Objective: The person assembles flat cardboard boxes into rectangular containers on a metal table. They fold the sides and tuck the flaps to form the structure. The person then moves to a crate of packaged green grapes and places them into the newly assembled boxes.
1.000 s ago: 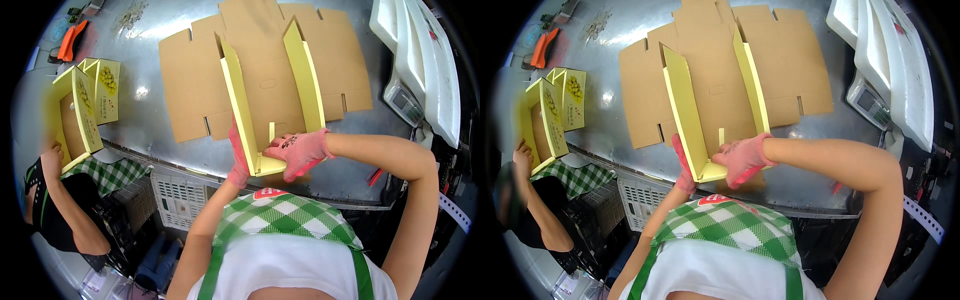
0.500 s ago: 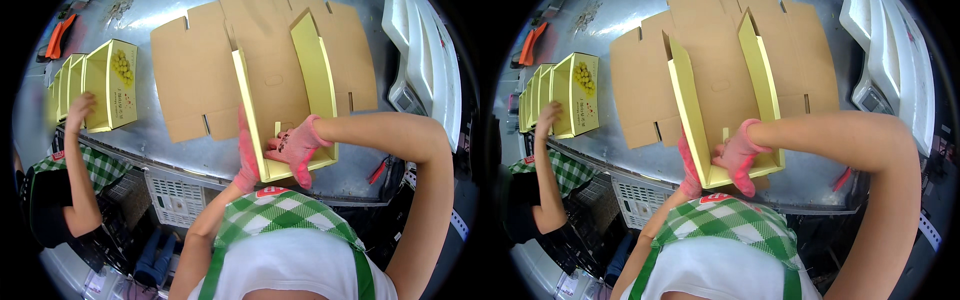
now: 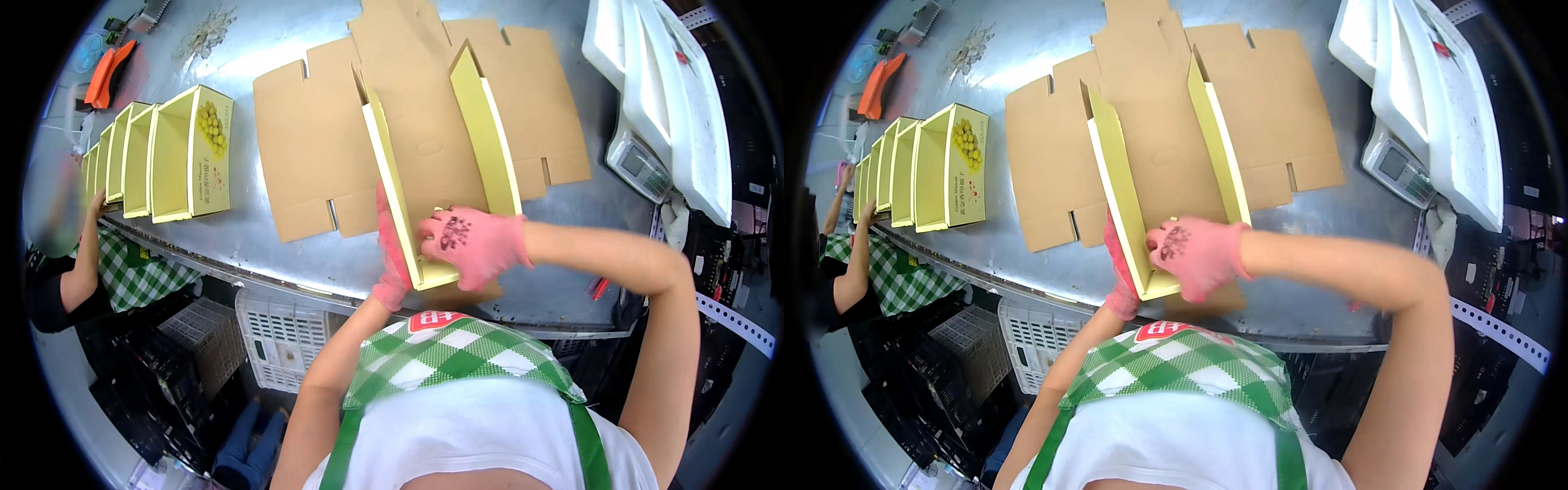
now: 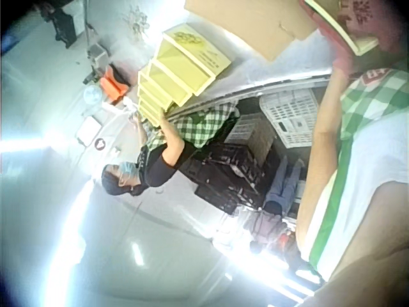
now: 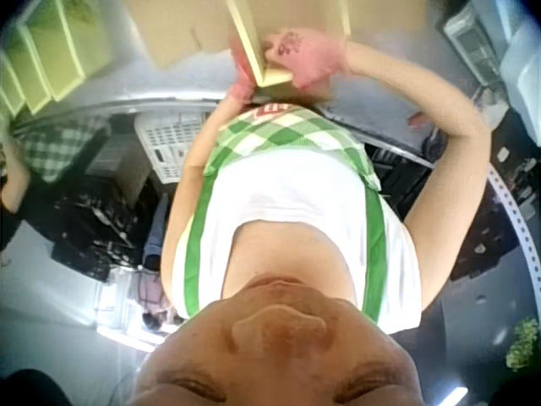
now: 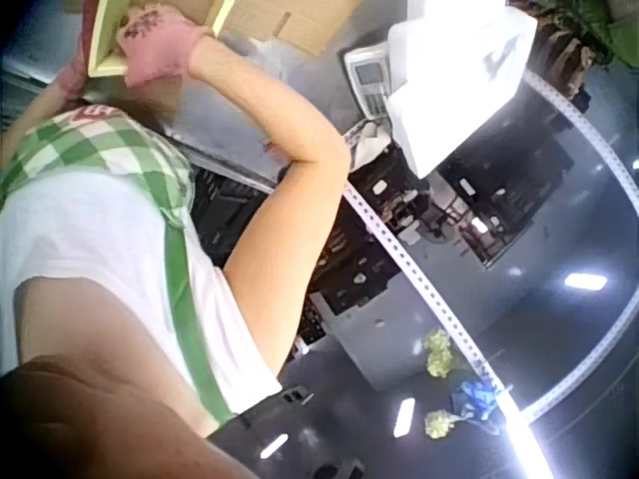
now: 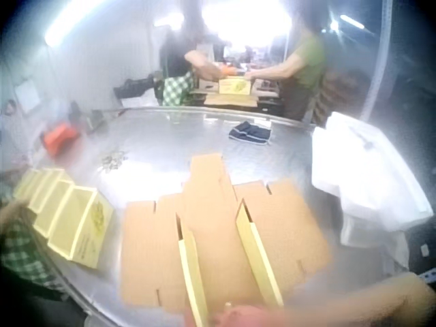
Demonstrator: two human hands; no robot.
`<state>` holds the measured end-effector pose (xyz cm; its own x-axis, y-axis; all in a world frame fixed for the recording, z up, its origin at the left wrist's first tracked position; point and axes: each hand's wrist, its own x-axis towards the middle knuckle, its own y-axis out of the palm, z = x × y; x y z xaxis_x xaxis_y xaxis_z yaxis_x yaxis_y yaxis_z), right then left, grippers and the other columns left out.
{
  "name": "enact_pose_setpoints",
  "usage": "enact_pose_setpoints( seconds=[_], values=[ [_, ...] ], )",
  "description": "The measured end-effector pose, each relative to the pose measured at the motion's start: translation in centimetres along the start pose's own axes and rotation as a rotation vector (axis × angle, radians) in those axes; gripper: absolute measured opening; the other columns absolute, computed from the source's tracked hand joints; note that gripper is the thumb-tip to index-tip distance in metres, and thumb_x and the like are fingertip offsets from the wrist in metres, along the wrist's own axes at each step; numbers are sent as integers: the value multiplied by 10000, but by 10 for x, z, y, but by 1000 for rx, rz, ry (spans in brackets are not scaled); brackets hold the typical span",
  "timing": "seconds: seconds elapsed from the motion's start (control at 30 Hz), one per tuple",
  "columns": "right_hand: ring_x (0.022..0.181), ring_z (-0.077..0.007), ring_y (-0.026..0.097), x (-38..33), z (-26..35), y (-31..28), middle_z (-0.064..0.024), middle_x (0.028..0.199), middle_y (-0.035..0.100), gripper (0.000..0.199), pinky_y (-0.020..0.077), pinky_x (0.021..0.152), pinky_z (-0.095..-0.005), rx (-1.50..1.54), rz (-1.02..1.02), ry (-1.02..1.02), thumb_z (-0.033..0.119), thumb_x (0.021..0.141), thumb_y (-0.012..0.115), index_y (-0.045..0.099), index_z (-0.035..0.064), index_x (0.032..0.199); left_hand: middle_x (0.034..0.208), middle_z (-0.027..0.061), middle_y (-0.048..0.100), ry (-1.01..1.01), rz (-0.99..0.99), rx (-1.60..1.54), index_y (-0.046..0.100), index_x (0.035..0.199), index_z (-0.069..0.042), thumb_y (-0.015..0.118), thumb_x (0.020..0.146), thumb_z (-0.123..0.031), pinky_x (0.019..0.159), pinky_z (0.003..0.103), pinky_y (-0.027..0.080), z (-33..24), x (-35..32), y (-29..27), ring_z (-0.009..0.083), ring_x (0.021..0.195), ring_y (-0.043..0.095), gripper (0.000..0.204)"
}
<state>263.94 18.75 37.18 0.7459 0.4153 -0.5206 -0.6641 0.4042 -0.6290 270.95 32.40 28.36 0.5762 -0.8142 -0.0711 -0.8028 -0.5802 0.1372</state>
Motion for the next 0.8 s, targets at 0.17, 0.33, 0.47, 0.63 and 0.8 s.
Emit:
enact_pose_setpoints(
  seconds=[0.17,0.33,0.47,0.63,0.8],
  values=[
    [1094,-279,465,-69,14,24,-135,1198,468,534,360,937,-385,108,-825,161,326,750,609,466,19,1164,1360,167,323,322,-274,500,295,1333,-15,526,850,-295,999,375,309,-40,6,0,295,1234,358,605],
    [1196,-230,404,-72,-22,71,-133,1280,430,552,309,1008,-347,1097,-1531,364,408,897,448,399,-3,1262,1277,197,406,526,340,750,355,1275,20,598,771,-346,979,390,332,-104,18,26,327,1187,396,669],
    [1195,-197,390,-52,-45,98,-136,1275,436,637,294,1011,-303,1437,-1348,236,500,926,319,368,-18,1294,1205,208,441,15,972,1093,370,1247,8,661,710,-339,891,384,409,-105,41,69,312,1054,498,702],
    [1192,-195,386,-30,-42,102,-123,1287,420,587,293,1002,-298,1503,-1332,132,467,943,300,362,9,1305,1046,148,493,-181,1082,946,375,1216,3,670,698,-268,666,329,475,-80,41,62,236,785,574,655],
    [1208,-198,364,-16,-42,109,-124,1296,400,537,277,1012,-301,1569,-1342,48,408,954,305,325,19,1324,981,94,475,-486,1184,577,363,1233,-12,660,715,-202,564,248,452,-62,47,56,119,686,528,627]
  ],
)
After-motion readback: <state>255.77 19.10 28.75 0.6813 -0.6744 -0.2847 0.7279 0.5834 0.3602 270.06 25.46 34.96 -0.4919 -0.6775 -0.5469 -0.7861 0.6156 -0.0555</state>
